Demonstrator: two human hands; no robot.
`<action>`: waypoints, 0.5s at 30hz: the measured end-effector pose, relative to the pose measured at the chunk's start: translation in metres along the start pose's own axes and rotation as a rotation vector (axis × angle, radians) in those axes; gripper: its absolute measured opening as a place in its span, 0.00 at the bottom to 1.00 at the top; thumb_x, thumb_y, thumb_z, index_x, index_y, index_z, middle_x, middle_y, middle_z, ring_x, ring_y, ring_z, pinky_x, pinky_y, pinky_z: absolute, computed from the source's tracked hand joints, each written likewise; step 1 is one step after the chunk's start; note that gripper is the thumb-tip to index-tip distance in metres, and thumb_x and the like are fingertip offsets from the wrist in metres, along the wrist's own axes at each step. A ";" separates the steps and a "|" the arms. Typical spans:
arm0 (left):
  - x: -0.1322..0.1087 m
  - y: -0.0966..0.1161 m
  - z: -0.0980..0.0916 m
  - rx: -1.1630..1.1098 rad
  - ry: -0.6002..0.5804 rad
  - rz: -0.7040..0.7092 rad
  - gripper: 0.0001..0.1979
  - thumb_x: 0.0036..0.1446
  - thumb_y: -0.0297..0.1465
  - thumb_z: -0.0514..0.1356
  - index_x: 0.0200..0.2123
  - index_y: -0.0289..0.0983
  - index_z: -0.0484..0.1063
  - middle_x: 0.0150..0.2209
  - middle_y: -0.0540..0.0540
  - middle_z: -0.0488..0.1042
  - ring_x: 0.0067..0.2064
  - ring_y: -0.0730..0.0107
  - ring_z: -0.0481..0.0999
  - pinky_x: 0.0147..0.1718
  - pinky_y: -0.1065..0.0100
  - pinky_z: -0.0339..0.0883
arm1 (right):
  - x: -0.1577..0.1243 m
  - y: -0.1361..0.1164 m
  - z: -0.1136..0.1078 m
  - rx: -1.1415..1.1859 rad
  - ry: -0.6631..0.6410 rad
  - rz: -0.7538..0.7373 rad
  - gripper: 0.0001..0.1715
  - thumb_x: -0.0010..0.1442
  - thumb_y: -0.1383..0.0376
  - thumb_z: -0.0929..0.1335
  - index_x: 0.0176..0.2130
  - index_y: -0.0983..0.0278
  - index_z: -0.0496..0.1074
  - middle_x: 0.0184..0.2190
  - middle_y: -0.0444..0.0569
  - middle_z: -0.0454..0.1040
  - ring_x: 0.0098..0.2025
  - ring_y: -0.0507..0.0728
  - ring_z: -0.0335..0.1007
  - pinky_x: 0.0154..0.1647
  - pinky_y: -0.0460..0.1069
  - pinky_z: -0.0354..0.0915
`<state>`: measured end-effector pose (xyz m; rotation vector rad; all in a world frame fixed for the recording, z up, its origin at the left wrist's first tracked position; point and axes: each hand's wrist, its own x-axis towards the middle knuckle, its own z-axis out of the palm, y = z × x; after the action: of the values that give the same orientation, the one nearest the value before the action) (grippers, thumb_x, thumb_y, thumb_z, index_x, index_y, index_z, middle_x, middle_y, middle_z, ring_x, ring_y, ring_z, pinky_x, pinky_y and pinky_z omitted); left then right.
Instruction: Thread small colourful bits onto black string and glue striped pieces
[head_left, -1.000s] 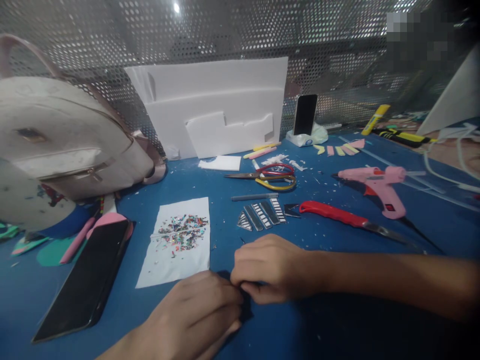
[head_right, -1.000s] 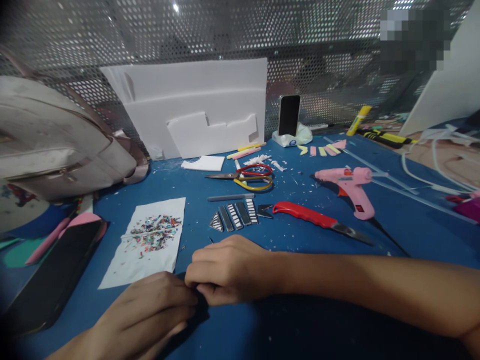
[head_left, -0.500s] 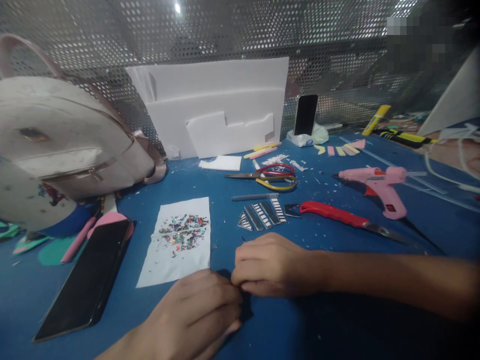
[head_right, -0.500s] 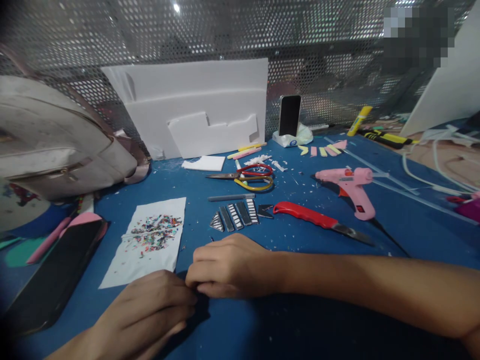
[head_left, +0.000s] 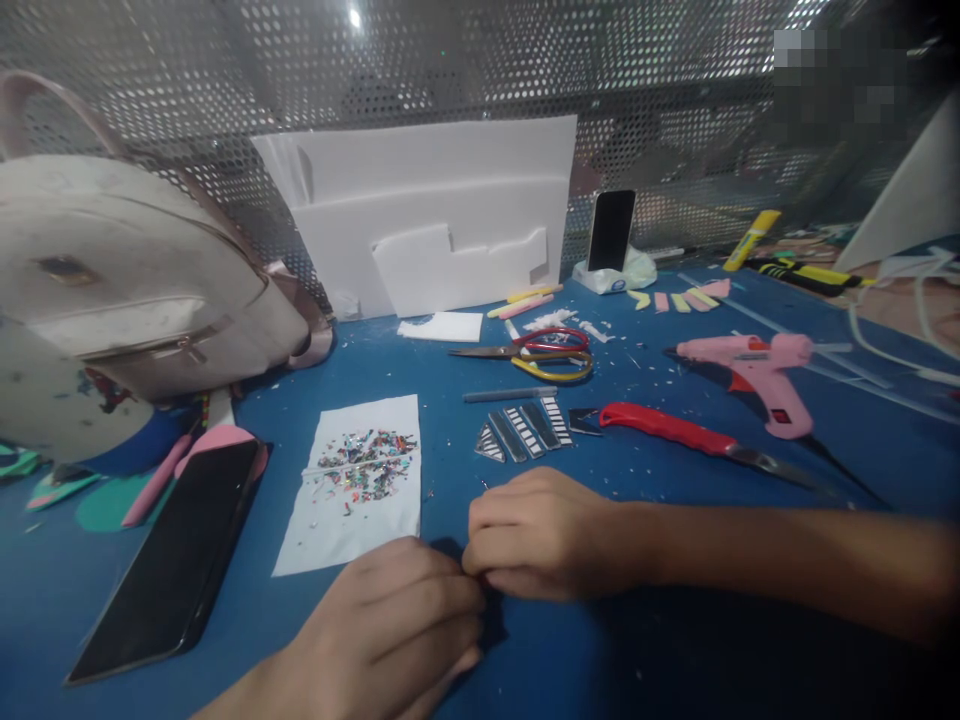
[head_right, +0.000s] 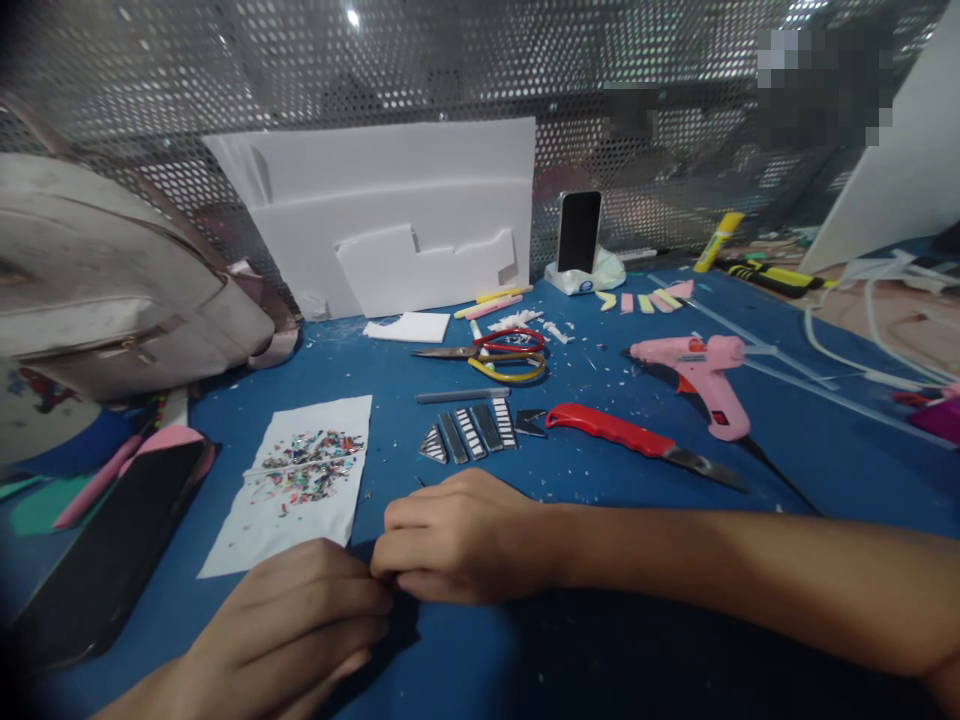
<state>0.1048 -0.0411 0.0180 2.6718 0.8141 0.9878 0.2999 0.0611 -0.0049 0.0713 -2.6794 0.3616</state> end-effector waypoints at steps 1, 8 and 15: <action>0.001 0.000 0.000 -0.006 -0.002 0.006 0.08 0.63 0.21 0.55 0.38 0.30 0.75 0.32 0.42 0.81 0.33 0.65 0.77 0.30 0.65 0.74 | 0.000 0.000 0.000 0.000 -0.007 -0.003 0.08 0.66 0.66 0.61 0.39 0.63 0.68 0.34 0.44 0.70 0.32 0.50 0.63 0.29 0.47 0.56; -0.003 0.002 0.002 -0.009 -0.016 -0.032 0.07 0.63 0.22 0.55 0.40 0.31 0.73 0.32 0.44 0.80 0.31 0.68 0.77 0.28 0.68 0.72 | 0.000 0.000 -0.001 0.008 -0.016 -0.010 0.07 0.66 0.67 0.61 0.39 0.64 0.68 0.34 0.44 0.70 0.33 0.50 0.64 0.29 0.47 0.56; -0.016 -0.001 0.009 0.122 0.080 -0.090 0.11 0.65 0.27 0.53 0.35 0.37 0.74 0.31 0.45 0.74 0.31 0.68 0.73 0.27 0.67 0.68 | -0.001 0.003 0.002 0.065 -0.010 -0.050 0.10 0.69 0.63 0.61 0.41 0.62 0.70 0.34 0.43 0.71 0.32 0.49 0.66 0.27 0.47 0.55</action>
<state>0.1000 -0.0486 0.0020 2.6832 1.0339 1.0616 0.3003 0.0634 -0.0076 0.1606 -2.6705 0.4340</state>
